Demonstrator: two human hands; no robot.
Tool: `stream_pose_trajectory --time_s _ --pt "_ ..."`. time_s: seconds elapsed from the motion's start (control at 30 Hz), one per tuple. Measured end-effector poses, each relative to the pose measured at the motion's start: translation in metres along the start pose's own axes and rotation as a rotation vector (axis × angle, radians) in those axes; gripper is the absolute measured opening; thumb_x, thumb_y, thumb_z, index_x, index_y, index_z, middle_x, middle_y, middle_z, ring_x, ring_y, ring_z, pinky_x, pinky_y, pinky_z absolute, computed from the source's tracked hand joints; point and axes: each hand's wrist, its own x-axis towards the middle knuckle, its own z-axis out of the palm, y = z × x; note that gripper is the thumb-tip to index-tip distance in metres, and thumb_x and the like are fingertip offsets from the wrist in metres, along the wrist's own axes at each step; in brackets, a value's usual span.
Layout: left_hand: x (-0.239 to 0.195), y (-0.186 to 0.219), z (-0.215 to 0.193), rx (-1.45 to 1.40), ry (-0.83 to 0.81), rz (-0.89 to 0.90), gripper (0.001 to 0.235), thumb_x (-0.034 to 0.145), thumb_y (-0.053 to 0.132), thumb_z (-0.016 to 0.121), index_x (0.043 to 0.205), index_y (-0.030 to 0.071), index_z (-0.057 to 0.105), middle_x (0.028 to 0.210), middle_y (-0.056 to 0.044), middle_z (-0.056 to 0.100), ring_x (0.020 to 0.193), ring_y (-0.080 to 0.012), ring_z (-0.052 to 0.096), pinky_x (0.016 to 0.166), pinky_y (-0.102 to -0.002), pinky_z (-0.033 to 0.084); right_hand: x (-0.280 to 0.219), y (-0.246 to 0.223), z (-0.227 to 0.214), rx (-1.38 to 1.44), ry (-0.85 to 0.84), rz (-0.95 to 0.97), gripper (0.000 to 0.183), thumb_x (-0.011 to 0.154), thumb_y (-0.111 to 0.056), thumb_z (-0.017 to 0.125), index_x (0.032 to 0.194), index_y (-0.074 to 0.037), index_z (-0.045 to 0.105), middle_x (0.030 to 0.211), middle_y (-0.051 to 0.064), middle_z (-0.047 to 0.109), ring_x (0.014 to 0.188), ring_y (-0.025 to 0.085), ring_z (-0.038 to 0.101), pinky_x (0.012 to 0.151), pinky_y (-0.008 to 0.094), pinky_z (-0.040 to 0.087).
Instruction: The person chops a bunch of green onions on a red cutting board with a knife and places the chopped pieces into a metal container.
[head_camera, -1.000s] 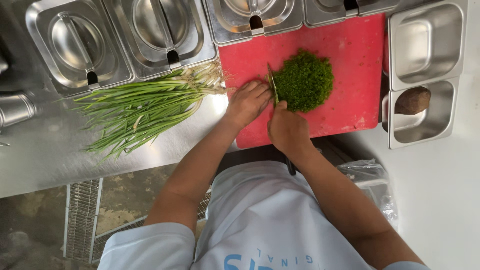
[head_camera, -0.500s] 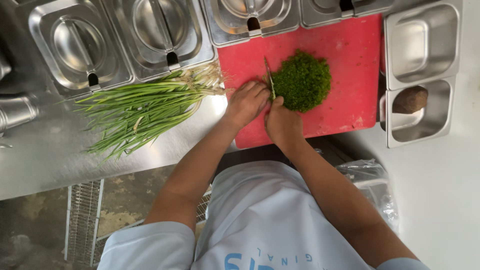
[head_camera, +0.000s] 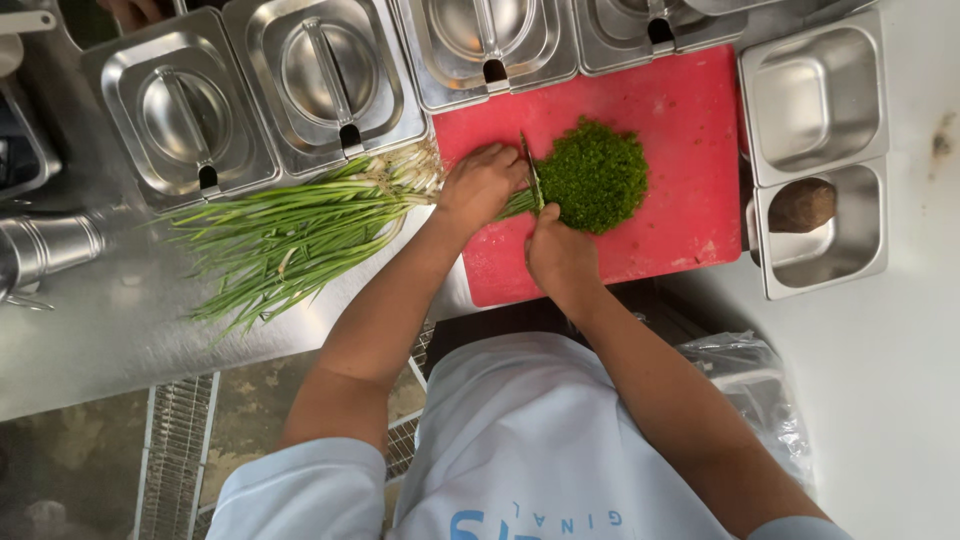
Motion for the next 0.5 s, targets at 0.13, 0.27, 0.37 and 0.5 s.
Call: stream_pose_trajectory --time_s 0.13,0.27,0.37,0.5 --pt "0.004 -0.007 0.016 0.118 0.03 0.045 0.021 0.086 0.021 0.066 0.098 0.004 0.066 0.107 -0.013 0.067 0.107 -0.0312 0.065 0.09 -0.043 0.054 0.004 0.009 0.012 0.019 0.024 -0.025 0.03 0.095 -0.021 0.054 0.108 0.005 0.049 0.078 0.027 0.071 0.076 0.045 0.072 0.07 0.056 0.057" --pt "0.013 -0.016 0.004 0.185 -0.082 -0.069 0.017 0.088 0.016 0.061 0.101 0.005 0.065 0.108 -0.015 0.067 0.108 -0.0314 0.065 0.097 -0.044 0.052 0.0 0.009 0.013 0.046 0.086 -0.024 0.028 0.096 -0.019 0.05 0.108 0.005 0.049 0.078 0.028 0.071 0.075 0.047 0.071 0.07 0.06 0.056" --pt "0.006 -0.006 -0.03 0.065 0.114 -0.155 0.022 0.087 0.022 0.068 0.095 0.002 0.062 0.099 -0.019 0.065 0.098 -0.0376 0.065 0.09 -0.048 0.052 0.0 0.005 0.01 0.001 0.071 -0.007 0.027 0.096 -0.021 0.05 0.108 0.003 0.051 0.08 0.027 0.072 0.078 0.044 0.073 0.071 0.057 0.058" --pt "0.018 0.055 -0.041 -0.254 0.412 -0.287 0.015 0.093 0.015 0.063 0.105 0.007 0.064 0.104 -0.016 0.067 0.099 -0.0367 0.066 0.089 -0.047 0.054 0.002 0.009 0.014 0.005 0.055 -0.016 0.031 0.094 -0.023 0.049 0.11 0.003 0.052 0.085 0.026 0.073 0.08 0.044 0.074 0.073 0.056 0.059"
